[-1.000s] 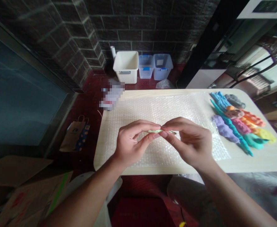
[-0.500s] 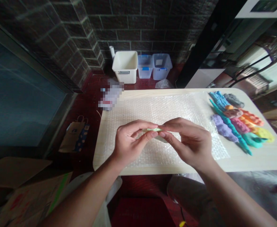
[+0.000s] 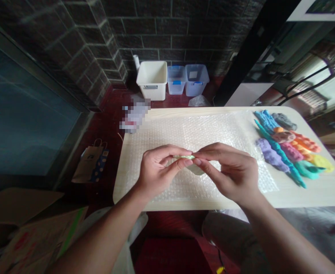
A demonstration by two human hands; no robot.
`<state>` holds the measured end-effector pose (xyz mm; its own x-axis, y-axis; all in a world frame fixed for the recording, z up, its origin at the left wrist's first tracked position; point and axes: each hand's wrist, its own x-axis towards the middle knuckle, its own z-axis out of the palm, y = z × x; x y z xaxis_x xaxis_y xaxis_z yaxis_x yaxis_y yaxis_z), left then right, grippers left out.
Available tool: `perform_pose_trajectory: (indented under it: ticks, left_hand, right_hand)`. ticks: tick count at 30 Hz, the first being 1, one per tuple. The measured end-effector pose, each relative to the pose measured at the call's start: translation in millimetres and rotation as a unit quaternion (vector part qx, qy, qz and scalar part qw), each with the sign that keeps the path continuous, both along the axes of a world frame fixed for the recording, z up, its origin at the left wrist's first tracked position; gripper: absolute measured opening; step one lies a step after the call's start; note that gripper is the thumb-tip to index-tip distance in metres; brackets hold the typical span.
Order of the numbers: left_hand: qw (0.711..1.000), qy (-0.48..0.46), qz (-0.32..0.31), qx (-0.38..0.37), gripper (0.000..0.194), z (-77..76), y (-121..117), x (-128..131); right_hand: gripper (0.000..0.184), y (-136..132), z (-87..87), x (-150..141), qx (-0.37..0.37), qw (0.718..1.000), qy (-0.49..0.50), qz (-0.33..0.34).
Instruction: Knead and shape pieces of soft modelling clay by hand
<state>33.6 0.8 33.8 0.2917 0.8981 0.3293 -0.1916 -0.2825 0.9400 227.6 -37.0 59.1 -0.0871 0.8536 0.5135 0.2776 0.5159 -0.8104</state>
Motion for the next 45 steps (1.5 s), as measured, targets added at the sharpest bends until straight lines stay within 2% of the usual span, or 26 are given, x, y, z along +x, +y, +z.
perform_pose_trajectory:
  ticks: [5,10,16,20,27,30,32,38,42,45]
  left_hand:
    - [1.000,0.001,0.002,-0.014,0.020,-1.1,-0.2,0.3]
    - [1.000,0.002,0.011,0.010,0.013,0.7,0.1,-0.8]
    - [1.000,0.000,0.013,0.001,0.023,0.0,-2.9,-0.4]
    - [0.999,0.009,0.026,0.032,0.013,4.6,-2.0,-1.7]
    - [0.998,0.030,0.030,0.048,0.012,7.1,-1.6,-2.3]
    - [0.999,0.021,0.029,0.023,0.020,3.9,-3.4,-1.8]
    - [0.999,0.021,0.032,0.017,0.019,2.5,-4.3,-1.9]
    - [0.998,0.044,0.019,0.049,0.015,2.2,-4.4,-3.8]
    - [0.997,0.048,0.020,0.058,0.015,1.4,-3.3,-3.9]
    - [0.999,0.028,0.024,0.031,0.016,0.0,-2.6,-2.4]
  right_hand:
    - [0.025,-0.9,0.8,-1.5,0.016,0.999,-0.001,-0.029]
    - [0.031,-0.8,0.7,-1.6,0.018,1.000,-0.002,-0.006]
    - [0.035,-2.1,0.5,-3.4,0.029,0.999,-0.001,-0.020]
    - [0.039,-2.0,0.1,-3.7,0.034,0.999,0.001,-0.021]
    - [0.034,-4.0,4.2,-3.2,0.072,0.995,-0.067,-0.015]
    - [0.035,-3.5,3.2,-4.5,0.055,0.997,-0.049,-0.029]
    - [0.036,-2.7,2.3,-4.4,0.043,0.998,-0.030,-0.027]
    - [0.027,-2.2,4.2,-1.4,0.025,0.999,-0.040,-0.007]
    - [0.026,-1.8,3.9,-2.6,0.029,0.998,-0.051,-0.013]
    - [0.031,-1.3,2.4,-3.1,0.043,0.998,-0.049,-0.009]
